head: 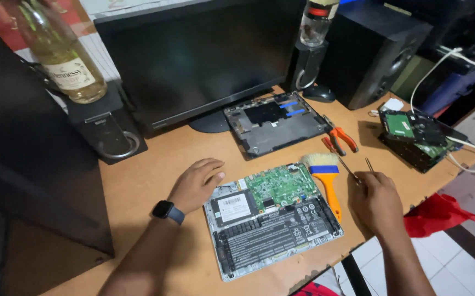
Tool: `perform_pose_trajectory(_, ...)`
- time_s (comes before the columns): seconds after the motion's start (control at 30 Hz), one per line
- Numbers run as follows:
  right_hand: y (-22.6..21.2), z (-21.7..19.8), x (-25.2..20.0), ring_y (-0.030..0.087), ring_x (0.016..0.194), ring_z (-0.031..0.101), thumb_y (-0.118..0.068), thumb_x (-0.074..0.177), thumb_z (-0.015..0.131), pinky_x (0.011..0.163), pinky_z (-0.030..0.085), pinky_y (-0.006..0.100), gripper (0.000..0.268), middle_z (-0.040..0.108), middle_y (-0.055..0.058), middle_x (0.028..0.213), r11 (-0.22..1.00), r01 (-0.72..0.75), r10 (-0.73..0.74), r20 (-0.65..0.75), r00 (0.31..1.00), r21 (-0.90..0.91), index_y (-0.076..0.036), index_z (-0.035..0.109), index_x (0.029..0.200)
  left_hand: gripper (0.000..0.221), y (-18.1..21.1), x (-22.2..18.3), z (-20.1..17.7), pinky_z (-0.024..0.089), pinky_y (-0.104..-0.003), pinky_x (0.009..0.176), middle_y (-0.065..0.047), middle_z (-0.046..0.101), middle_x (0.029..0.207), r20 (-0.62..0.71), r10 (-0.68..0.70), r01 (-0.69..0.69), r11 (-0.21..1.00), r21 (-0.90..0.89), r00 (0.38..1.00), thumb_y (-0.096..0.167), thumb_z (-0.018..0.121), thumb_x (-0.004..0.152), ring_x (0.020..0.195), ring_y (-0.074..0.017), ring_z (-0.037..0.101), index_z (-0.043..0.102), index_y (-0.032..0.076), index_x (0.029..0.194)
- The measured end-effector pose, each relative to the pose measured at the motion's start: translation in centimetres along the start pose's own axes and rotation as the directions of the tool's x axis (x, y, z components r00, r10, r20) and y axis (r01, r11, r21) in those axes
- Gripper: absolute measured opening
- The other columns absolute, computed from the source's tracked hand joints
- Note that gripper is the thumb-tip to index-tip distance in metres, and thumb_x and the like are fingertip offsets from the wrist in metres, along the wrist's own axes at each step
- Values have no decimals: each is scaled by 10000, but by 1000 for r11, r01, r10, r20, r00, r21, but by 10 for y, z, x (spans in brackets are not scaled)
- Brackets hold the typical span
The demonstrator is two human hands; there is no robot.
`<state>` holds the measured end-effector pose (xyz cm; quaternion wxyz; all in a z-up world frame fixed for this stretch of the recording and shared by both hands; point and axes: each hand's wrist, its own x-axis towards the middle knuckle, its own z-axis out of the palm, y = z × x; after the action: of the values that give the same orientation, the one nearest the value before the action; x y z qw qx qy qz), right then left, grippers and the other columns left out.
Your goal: Unscrewing the back cover of a laptop, prying it open, and cleaning the internal components with a brush.
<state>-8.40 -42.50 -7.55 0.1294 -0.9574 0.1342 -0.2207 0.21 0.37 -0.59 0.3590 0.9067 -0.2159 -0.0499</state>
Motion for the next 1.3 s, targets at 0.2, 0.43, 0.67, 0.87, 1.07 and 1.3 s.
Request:
perform_pose_trajectory(0.2, -42, -54, 32, 350, 1130, 641, -314, 1007, 579, 939, 550, 495, 433, 611, 209, 1363, 998, -43, 33, 177, 984, 55, -48, 643, 1343, 456, -26, 10, 17, 452, -432, 1077, -66, 645, 1392, -79, 85, -81, 996, 45, 993, 383, 506, 1002, 1312, -250, 566, 666, 99, 1320)
perform_pose_trajectory(0.43, -18, -3, 136, 402, 1057, 712, -296, 904, 692, 931, 563, 502, 354, 720, 184, 1043, 977, 211, -200, 206, 958, -31, -147, 753, 1219, 413, -1, 1, 2, 387, -521, 1193, -106, 588, 1449, 21, 16, -16, 1000, 19, 1000, 318, 477, 1085, 1427, -322, 481, 602, 97, 1410)
perform_pose_trajectory(0.67, -21, -7, 168, 376, 1118, 725, -437, 914, 592, 958, 577, 486, 397, 758, 136, 1167, 946, 253, -128, 479, 868, -204, -234, 740, 1222, 411, -20, 10, 12, 364, -527, 1201, -111, 574, 1460, 19, 44, -45, 997, 57, 999, 297, 515, 1070, 1441, -340, 455, 583, 124, 1437)
perform_pose_trajectory(0.87, -45, -21, 150, 392, 1119, 713, -402, 913, 575, 921, 594, 500, 439, 692, 137, 1273, 971, 150, -51, 452, 891, -185, -220, 722, 1284, 408, -11, 5, 7, 371, -521, 1195, -112, 588, 1444, 17, 53, -53, 998, 30, 998, 310, 488, 1086, 1445, -335, 457, 601, 108, 1422)
perform_pose_trajectory(1.07, -4, 12, 163, 389, 1064, 739, -381, 978, 557, 907, 606, 469, 389, 686, 127, 1284, 963, 175, -93, 361, 928, -203, -245, 730, 1299, 394, -8, 3, 7, 385, -528, 1182, -120, 604, 1425, -2, 63, -62, 997, 37, 998, 293, 498, 1083, 1428, -337, 478, 615, 102, 1407)
perform_pose_trajectory(1.3, -37, -54, 79, 343, 965, 759, -429, 904, 639, 859, 616, 459, 405, 753, 107, 1088, 999, 27, -18, 340, 940, -23, -214, 725, 1236, 401, -17, 7, 10, 412, -513, 1158, -149, 615, 1416, -21, 81, -79, 994, 74, 996, 301, 520, 1071, 1392, -357, 515, 627, 80, 1388)
